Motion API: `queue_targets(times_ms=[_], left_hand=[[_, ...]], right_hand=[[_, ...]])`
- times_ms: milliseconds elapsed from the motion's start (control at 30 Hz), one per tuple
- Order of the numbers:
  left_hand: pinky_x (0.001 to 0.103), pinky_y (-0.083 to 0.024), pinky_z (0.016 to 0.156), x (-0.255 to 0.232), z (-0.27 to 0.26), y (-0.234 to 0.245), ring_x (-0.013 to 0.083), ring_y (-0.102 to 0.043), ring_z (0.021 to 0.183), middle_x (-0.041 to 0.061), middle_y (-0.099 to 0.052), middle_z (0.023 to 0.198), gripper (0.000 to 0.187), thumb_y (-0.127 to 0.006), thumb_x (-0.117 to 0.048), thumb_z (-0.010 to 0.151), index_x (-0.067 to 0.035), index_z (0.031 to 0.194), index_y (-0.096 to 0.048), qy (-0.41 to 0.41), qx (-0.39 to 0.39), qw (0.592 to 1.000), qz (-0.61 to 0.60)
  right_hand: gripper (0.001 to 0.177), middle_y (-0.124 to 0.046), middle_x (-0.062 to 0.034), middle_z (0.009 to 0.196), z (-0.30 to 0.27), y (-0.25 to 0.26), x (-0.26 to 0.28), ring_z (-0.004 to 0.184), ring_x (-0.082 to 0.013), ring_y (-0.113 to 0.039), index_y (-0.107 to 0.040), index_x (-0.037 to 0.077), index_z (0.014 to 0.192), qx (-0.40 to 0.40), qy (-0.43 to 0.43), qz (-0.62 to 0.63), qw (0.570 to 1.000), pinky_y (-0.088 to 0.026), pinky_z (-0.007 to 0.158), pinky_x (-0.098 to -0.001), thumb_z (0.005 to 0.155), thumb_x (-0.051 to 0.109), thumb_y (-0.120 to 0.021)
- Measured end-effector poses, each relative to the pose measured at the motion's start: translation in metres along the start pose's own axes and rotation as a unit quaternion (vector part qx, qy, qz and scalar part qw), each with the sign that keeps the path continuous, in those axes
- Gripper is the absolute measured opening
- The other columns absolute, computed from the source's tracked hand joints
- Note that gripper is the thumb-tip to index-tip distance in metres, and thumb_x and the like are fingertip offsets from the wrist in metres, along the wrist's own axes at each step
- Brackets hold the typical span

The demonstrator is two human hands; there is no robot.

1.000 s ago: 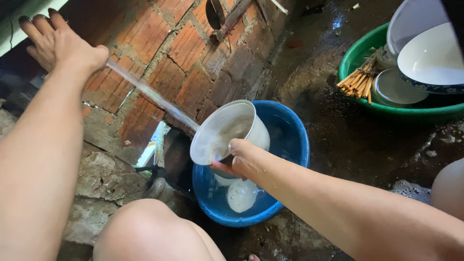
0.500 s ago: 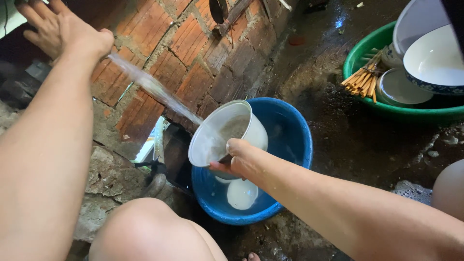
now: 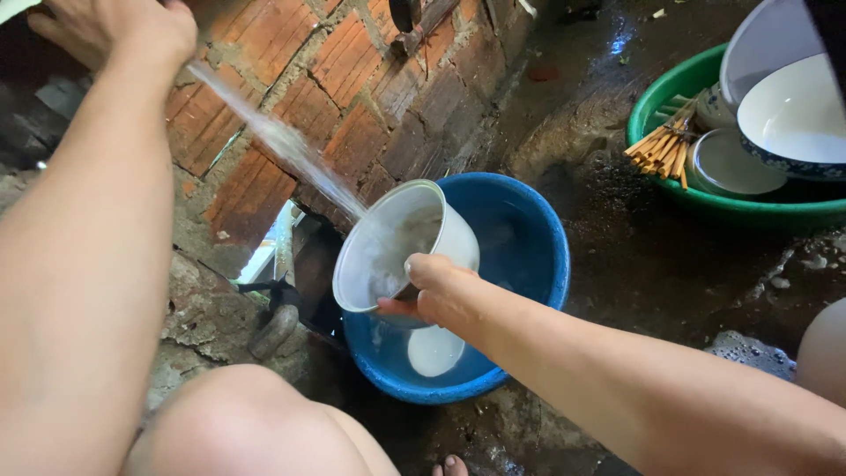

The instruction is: Washing and rinsing a metal pot at an outdoor tap.

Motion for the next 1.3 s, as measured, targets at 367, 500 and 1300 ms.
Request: queue_targets(times_ms=[367,500,1300], left_hand=[[0.055,-0.028,0.121,-0.058,-0.174,0.031,0.0460,-0.038,0.146,0.033,-0.038,0.156,0.090,-0.080,-0.030,0.093,0.002,0.156,-0.025,0.035,-0.071,0.975,-0.206],[0.053,-0.041,0.109,-0.029,-0.330,-0.062,0.0427,-0.052,0.133,0.030,-0.052,0.146,0.086,-0.083,-0.029,0.082,0.005,0.148,-0.040,0.227,0.035,0.888,-0.397],[0.055,-0.057,0.092,-0.219,-0.463,-0.039,0.0456,-0.067,0.113,0.027,-0.063,0.130,0.055,-0.046,-0.014,0.089,-0.012,0.144,-0.041,0.563,0.361,0.530,-0.522]], right_hand=[[0.046,-0.074,-0.0236,0.115,-0.011,0.021,0.044,0.087,-0.0453,-0.076,-0.059,0.005,0.132,0.032,0.068,-0.025,0.997,-0.065,0.054,-0.0474,0.089,0.006,-0.044],[0.048,-0.074,-0.0278,0.109,-0.026,0.045,0.090,0.079,-0.0465,-0.077,-0.059,0.000,0.132,-0.029,0.149,-0.102,0.983,-0.064,0.052,-0.0470,0.086,0.003,-0.047],[0.025,-0.075,-0.0147,0.103,-0.011,0.162,0.097,0.093,-0.0333,-0.072,-0.074,0.015,0.106,-0.048,0.260,-0.782,0.564,-0.056,0.084,-0.0489,0.095,0.033,-0.061]])
Point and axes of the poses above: each hand's wrist, its own z-axis towards the middle knuckle, its own y-axis out of the back of the hand, x = y × z, the point moved 2 cm from there along z, towards the middle knuckle
